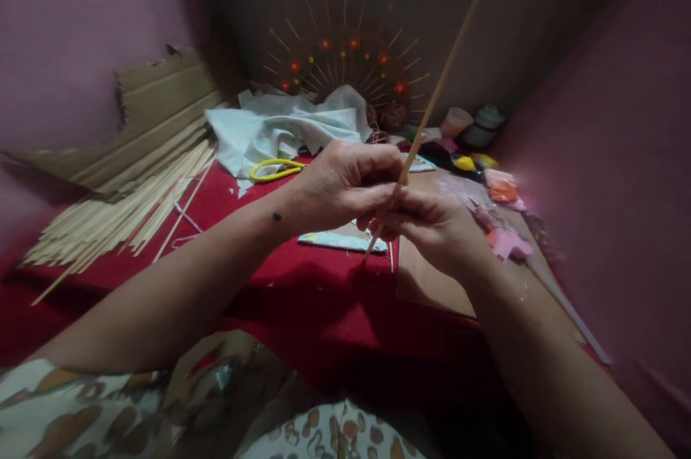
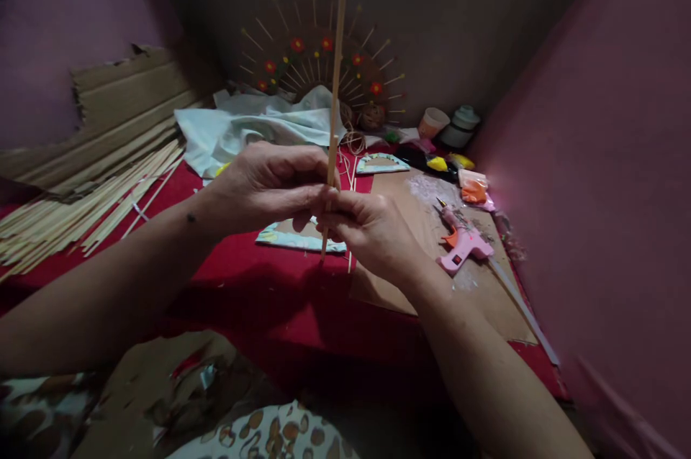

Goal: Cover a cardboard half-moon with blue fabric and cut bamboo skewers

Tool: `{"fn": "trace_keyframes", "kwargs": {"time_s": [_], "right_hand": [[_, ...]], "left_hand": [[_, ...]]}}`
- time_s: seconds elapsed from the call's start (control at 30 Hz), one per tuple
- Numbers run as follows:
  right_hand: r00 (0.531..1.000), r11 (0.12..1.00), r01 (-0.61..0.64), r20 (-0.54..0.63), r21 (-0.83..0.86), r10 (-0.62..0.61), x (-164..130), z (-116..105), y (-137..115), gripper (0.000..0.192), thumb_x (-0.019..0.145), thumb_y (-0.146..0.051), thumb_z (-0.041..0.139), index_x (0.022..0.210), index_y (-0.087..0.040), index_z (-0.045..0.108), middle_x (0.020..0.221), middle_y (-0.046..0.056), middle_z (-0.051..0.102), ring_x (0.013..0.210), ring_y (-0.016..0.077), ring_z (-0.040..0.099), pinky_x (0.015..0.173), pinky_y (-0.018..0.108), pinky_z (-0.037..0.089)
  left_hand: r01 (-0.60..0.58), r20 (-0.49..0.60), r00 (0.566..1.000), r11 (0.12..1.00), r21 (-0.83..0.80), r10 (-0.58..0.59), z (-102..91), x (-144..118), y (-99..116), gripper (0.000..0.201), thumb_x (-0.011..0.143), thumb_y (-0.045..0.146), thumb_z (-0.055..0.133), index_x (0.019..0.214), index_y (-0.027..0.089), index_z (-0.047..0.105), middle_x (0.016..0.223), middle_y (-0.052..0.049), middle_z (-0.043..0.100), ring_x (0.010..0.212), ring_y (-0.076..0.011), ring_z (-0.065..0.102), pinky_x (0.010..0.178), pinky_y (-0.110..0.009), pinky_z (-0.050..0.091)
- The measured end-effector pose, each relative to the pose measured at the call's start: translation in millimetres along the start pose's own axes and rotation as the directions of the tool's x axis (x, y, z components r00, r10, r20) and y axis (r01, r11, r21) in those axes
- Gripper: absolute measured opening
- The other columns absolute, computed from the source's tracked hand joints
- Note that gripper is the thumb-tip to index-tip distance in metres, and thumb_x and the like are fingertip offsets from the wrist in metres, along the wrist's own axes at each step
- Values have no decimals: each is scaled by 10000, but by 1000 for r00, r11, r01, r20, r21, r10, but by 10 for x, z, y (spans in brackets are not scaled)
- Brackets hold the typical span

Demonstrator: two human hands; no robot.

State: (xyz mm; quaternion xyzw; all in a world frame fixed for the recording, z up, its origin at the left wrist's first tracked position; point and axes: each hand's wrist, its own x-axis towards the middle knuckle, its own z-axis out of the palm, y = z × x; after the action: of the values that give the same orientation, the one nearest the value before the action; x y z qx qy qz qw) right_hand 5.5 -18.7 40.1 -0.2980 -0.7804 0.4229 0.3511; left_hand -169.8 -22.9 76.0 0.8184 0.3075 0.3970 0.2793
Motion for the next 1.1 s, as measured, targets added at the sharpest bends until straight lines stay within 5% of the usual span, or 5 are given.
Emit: {"fn": "trace_keyframes", "kwargs": {"time_s": [0.53,0.73,0.93,1.03,1.1], "right_hand": [[998,998,66,-9,-10,-67,-8,-17,22,169,824,-110,594,903,-171,731,695,-4,704,581,93,620,559,197,531],[988,988,153,-4,-10,-153,-25,8,2,137,809,-122,622,891,-166,722,728,3,735,605,101,649,575,189,540],[999,983,32,-39,179,-25,4,-36,64,107,827,-229,639,813,-141,699,676,32,717,577,120,664,550,223,551],[989,913,-144,36,383,141,69,-104,146,223,794,-329,688,725,-118,669,632,60,714,532,149,678,508,248,559],[968,864,-250,122,438,219,105,-130,190,253,751,-343,728,684,-112,651,604,61,710,492,152,670,475,242,553]], "left_hand": [[-195,5,980,967,162,197,24,-61,-100,124,852,93,532,750,164,540,581,35,576,517,-67,554,483,-165,425],[-207,2,978,975,87,207,73,-104,-84,118,860,91,530,760,152,537,571,42,561,506,-51,549,480,-143,423],[141,33,990,984,-111,-138,-244,-97,-147,180,914,249,449,1012,157,570,637,21,590,466,-78,538,446,-195,431],[351,-82,936,879,322,-343,-594,-185,-486,303,866,331,505,1097,142,553,825,-62,645,681,-152,609,612,-272,483],[386,-76,868,569,726,-491,-776,-288,-768,358,818,330,534,1112,127,560,1035,-140,628,953,-253,594,797,-347,472]]}}
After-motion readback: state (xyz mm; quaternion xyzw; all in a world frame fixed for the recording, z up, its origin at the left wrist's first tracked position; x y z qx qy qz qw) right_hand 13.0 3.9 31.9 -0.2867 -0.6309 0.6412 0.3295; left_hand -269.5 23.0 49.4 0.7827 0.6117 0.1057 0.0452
